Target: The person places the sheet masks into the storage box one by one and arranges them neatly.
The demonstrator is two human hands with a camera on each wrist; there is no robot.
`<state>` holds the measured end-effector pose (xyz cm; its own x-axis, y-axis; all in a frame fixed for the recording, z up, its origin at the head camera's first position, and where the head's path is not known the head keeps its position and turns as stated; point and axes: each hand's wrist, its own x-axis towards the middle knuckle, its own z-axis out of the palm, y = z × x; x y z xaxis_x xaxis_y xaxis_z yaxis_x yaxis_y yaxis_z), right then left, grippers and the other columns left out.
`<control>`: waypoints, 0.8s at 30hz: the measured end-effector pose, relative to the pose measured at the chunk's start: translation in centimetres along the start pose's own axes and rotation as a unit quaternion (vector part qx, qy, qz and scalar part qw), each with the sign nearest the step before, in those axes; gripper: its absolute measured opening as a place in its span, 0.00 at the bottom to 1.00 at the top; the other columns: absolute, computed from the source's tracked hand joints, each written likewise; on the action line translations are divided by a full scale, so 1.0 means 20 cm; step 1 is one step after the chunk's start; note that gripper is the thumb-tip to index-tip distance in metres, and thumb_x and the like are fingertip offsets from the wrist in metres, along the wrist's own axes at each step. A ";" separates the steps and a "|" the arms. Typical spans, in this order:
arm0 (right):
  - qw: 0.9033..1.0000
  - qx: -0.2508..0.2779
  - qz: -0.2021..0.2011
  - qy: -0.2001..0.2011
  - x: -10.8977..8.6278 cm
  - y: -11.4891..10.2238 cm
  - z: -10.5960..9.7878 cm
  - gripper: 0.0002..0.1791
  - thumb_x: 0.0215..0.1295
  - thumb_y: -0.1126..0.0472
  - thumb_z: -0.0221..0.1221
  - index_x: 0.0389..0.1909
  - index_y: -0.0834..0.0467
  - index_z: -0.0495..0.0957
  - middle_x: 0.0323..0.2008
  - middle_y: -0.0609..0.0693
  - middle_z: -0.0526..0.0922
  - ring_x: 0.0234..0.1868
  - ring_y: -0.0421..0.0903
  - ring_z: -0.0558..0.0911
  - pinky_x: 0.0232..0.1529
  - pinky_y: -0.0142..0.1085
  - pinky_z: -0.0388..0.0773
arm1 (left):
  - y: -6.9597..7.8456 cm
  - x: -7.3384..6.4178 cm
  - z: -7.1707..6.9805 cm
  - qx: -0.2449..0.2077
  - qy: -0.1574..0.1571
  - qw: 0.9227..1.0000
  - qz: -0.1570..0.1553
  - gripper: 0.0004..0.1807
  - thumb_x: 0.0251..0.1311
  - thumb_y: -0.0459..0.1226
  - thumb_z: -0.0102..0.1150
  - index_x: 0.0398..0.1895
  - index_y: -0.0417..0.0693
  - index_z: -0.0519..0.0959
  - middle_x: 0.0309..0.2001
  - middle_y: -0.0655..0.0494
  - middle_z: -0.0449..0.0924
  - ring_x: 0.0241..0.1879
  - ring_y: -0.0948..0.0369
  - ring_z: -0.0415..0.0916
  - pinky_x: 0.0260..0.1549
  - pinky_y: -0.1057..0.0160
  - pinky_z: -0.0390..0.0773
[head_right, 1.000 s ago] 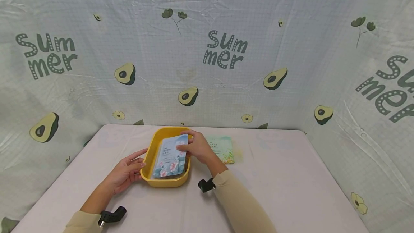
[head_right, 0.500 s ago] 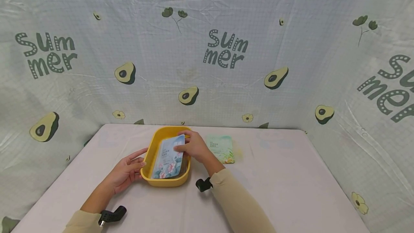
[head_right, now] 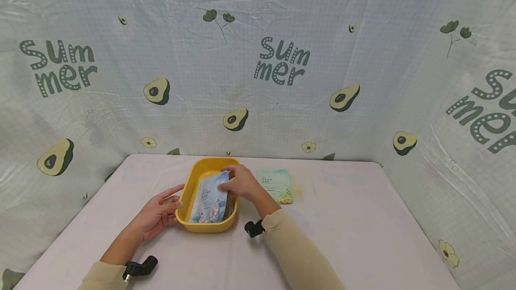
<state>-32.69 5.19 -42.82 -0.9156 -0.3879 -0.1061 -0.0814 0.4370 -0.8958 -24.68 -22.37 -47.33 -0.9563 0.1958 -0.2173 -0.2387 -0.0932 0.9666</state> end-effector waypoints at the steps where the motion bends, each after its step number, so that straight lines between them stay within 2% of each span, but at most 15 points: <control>1: 1.000 -0.012 -0.003 0.003 0.00 0.00 0.00 0.31 0.61 0.61 0.72 0.66 0.55 0.77 0.51 0.56 0.81 0.39 0.48 0.84 0.40 0.37 0.88 | 0.00 0.00 0.00 0.001 0.000 1.000 0.000 0.39 0.71 0.33 0.58 0.82 0.50 0.54 0.45 0.56 0.75 0.33 0.63 0.81 0.34 0.68 0.86; 4: 0.999 -0.037 -0.011 0.013 -0.01 0.00 -0.01 0.31 0.60 0.61 0.72 0.66 0.57 0.77 0.49 0.56 0.79 0.37 0.48 0.82 0.39 0.36 0.88 | 0.00 0.00 0.00 0.002 -0.001 1.000 -0.001 0.39 0.71 0.33 0.59 0.82 0.50 0.54 0.45 0.56 0.75 0.33 0.63 0.81 0.34 0.68 0.86; 7: 0.999 -0.039 -0.010 0.020 -0.01 -0.01 -0.02 0.31 0.59 0.63 0.73 0.64 0.58 0.78 0.45 0.56 0.80 0.35 0.48 0.83 0.37 0.36 0.88 | 0.00 0.00 0.00 0.001 -0.001 1.000 -0.001 0.39 0.71 0.33 0.58 0.82 0.50 0.54 0.46 0.55 0.76 0.33 0.63 0.81 0.34 0.68 0.86; 16: 0.998 -0.044 0.022 0.050 0.00 -0.02 0.00 0.28 0.57 0.64 0.74 0.60 0.56 0.81 0.41 0.54 0.81 0.33 0.48 0.85 0.39 0.36 0.88 | 0.00 0.00 -0.01 -0.005 -0.004 1.000 0.000 0.40 0.70 0.33 0.59 0.82 0.50 0.54 0.45 0.56 0.76 0.34 0.62 0.82 0.34 0.67 0.86; 24: 0.997 -0.051 0.022 0.049 0.00 -0.03 0.00 0.29 0.57 0.64 0.74 0.61 0.58 0.80 0.41 0.54 0.80 0.31 0.47 0.86 0.40 0.35 0.88 | 0.00 0.00 0.00 -0.001 0.000 1.000 -0.002 0.39 0.71 0.33 0.59 0.82 0.51 0.55 0.45 0.56 0.75 0.34 0.62 0.82 0.34 0.68 0.86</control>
<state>-32.60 4.97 -42.27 -0.9530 -0.2869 -0.0979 -0.0743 0.5340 -0.8422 -24.67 -22.45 -47.25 -0.9556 0.1957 -0.2203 -0.2421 -0.0951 0.9656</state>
